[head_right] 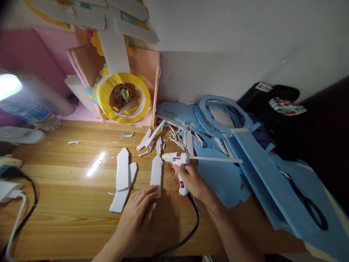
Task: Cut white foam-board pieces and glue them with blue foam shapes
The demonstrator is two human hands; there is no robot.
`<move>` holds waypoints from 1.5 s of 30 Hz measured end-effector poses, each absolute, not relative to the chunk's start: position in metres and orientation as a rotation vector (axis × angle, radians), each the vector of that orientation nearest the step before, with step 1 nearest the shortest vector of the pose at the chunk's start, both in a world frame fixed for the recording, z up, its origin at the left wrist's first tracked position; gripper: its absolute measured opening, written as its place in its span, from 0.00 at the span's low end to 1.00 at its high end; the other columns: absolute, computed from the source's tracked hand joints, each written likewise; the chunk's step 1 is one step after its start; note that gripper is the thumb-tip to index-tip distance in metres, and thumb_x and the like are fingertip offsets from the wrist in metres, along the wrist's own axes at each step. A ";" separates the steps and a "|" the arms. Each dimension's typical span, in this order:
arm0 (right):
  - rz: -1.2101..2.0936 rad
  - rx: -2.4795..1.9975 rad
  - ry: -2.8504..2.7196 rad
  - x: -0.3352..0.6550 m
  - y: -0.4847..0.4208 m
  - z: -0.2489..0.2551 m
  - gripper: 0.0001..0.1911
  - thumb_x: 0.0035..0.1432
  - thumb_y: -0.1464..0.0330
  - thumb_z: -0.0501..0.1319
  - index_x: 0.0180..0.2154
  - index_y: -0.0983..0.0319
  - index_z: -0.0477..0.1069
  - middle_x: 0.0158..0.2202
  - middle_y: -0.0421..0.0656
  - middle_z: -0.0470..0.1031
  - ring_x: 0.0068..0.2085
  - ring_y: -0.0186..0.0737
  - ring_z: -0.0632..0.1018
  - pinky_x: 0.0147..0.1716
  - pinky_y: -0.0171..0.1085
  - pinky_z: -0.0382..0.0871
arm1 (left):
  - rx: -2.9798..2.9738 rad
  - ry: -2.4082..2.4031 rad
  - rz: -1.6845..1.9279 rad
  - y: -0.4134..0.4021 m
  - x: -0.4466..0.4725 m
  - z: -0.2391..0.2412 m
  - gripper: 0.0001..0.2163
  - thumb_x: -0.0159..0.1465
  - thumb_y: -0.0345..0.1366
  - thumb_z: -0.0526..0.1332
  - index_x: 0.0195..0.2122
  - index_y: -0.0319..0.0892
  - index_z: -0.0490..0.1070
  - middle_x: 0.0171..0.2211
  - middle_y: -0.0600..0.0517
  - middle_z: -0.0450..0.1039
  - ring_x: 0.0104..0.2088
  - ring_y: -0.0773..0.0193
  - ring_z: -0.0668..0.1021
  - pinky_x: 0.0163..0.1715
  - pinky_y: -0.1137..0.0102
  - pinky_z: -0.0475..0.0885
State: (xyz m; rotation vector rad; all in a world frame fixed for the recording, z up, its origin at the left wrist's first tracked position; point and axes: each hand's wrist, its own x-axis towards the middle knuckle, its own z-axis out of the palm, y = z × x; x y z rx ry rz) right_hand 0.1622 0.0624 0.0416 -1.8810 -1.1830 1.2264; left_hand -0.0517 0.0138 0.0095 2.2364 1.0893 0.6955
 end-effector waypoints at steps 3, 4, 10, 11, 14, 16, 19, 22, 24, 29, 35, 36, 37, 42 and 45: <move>1.183 -1.915 -1.186 0.166 0.060 0.044 0.21 0.48 0.51 0.57 0.18 0.60 0.62 0.15 0.36 0.62 0.20 0.33 0.63 0.19 0.33 0.56 | 2.243 1.083 0.701 0.013 -0.052 0.008 0.14 0.64 0.27 0.52 0.50 0.43 0.65 0.52 0.46 0.72 0.53 0.59 0.73 0.48 0.62 0.72; 1.175 -1.925 -1.191 0.166 0.059 0.045 0.20 0.48 0.51 0.57 0.18 0.60 0.62 0.15 0.36 0.62 0.20 0.33 0.63 0.19 0.33 0.57 | 2.243 1.080 0.704 0.013 -0.052 0.007 0.14 0.64 0.27 0.52 0.50 0.43 0.64 0.53 0.46 0.71 0.53 0.59 0.73 0.48 0.62 0.72; 1.195 -1.936 -1.255 0.162 0.057 0.048 0.21 0.51 0.50 0.54 0.19 0.59 0.61 0.16 0.36 0.61 0.20 0.33 0.63 0.20 0.34 0.58 | 2.254 1.071 0.721 0.012 -0.052 0.006 0.13 0.64 0.27 0.53 0.49 0.42 0.65 0.52 0.46 0.72 0.52 0.58 0.73 0.47 0.61 0.72; 1.201 -1.922 -1.271 0.161 0.057 0.047 0.21 0.52 0.50 0.54 0.19 0.59 0.61 0.16 0.36 0.60 0.20 0.33 0.63 0.19 0.34 0.58 | 2.255 1.072 0.721 0.012 -0.052 0.006 0.13 0.64 0.27 0.53 0.49 0.42 0.65 0.52 0.46 0.72 0.52 0.58 0.73 0.47 0.61 0.72; 1.205 -1.871 -1.328 0.158 0.057 0.041 0.21 0.54 0.51 0.53 0.19 0.59 0.60 0.17 0.36 0.60 0.19 0.33 0.62 0.19 0.33 0.58 | 2.247 1.079 0.711 0.011 -0.053 0.006 0.12 0.65 0.27 0.53 0.49 0.43 0.65 0.53 0.46 0.72 0.52 0.58 0.73 0.47 0.60 0.72; 1.205 -1.855 -1.345 0.156 0.058 0.037 0.21 0.55 0.51 0.53 0.19 0.59 0.60 0.17 0.36 0.61 0.20 0.33 0.63 0.19 0.33 0.58 | 2.246 1.074 0.711 0.012 -0.053 0.005 0.12 0.65 0.27 0.53 0.49 0.43 0.65 0.53 0.46 0.71 0.52 0.58 0.74 0.47 0.60 0.72; 1.194 -1.870 -1.375 0.153 0.058 0.036 0.21 0.55 0.52 0.54 0.20 0.60 0.63 0.17 0.36 0.62 0.21 0.33 0.64 0.21 0.33 0.59 | 2.262 1.066 0.721 0.013 -0.052 0.004 0.11 0.65 0.27 0.53 0.47 0.42 0.65 0.53 0.45 0.71 0.52 0.57 0.73 0.47 0.60 0.72; 1.179 -1.889 -1.424 0.151 0.058 0.042 0.20 0.55 0.53 0.54 0.22 0.61 0.68 0.18 0.37 0.65 0.23 0.34 0.67 0.24 0.34 0.60 | 2.284 1.060 0.726 0.014 -0.052 0.005 0.11 0.64 0.26 0.53 0.46 0.42 0.66 0.52 0.45 0.72 0.53 0.57 0.73 0.47 0.59 0.72; 1.165 -1.896 -1.450 0.151 0.058 0.048 0.20 0.55 0.53 0.54 0.25 0.62 0.72 0.21 0.39 0.69 0.24 0.36 0.68 0.25 0.34 0.62 | 2.286 1.051 0.731 0.013 -0.052 0.006 0.11 0.64 0.26 0.53 0.47 0.42 0.65 0.52 0.45 0.72 0.52 0.57 0.74 0.47 0.59 0.72; 1.102 -1.894 -1.448 0.154 0.056 0.051 0.20 0.55 0.54 0.53 0.25 0.62 0.73 0.25 0.42 0.72 0.29 0.38 0.71 0.28 0.35 0.63 | 2.271 1.045 0.748 0.012 -0.052 0.007 0.11 0.64 0.26 0.53 0.46 0.42 0.65 0.52 0.45 0.72 0.53 0.58 0.73 0.48 0.59 0.72; 1.102 -1.903 -1.411 0.154 0.056 0.042 0.22 0.53 0.51 0.54 0.18 0.60 0.64 0.17 0.36 0.61 0.23 0.35 0.65 0.24 0.34 0.59 | 2.264 1.039 0.740 0.013 -0.054 0.003 0.10 0.65 0.27 0.53 0.46 0.42 0.66 0.53 0.45 0.71 0.54 0.57 0.72 0.48 0.60 0.71; 1.109 -1.904 -1.410 0.154 0.057 0.041 0.22 0.53 0.52 0.54 0.19 0.60 0.64 0.17 0.36 0.62 0.23 0.34 0.65 0.25 0.34 0.59 | 2.260 1.039 0.740 0.012 -0.054 0.003 0.10 0.65 0.27 0.53 0.46 0.42 0.66 0.53 0.45 0.71 0.54 0.57 0.72 0.48 0.60 0.71; 1.117 -1.905 -1.409 0.154 0.057 0.041 0.21 0.54 0.52 0.54 0.19 0.60 0.65 0.17 0.36 0.62 0.23 0.34 0.66 0.25 0.34 0.60 | 2.255 1.038 0.741 0.012 -0.054 0.002 0.09 0.65 0.27 0.53 0.46 0.42 0.66 0.53 0.45 0.71 0.54 0.57 0.72 0.48 0.60 0.71; 1.168 -1.909 -1.390 0.154 0.057 0.041 0.20 0.55 0.54 0.54 0.20 0.60 0.66 0.16 0.35 0.61 0.20 0.33 0.64 0.21 0.34 0.58 | 2.243 1.054 0.743 0.011 -0.053 0.003 0.09 0.65 0.28 0.53 0.45 0.42 0.67 0.52 0.46 0.72 0.53 0.57 0.72 0.48 0.60 0.71; 1.189 -1.909 -1.374 0.157 0.055 0.042 0.21 0.56 0.54 0.53 0.19 0.60 0.64 0.15 0.35 0.60 0.19 0.33 0.64 0.20 0.33 0.57 | 2.242 1.062 0.732 0.012 -0.053 0.004 0.09 0.65 0.28 0.53 0.44 0.43 0.67 0.52 0.46 0.72 0.53 0.57 0.73 0.48 0.60 0.71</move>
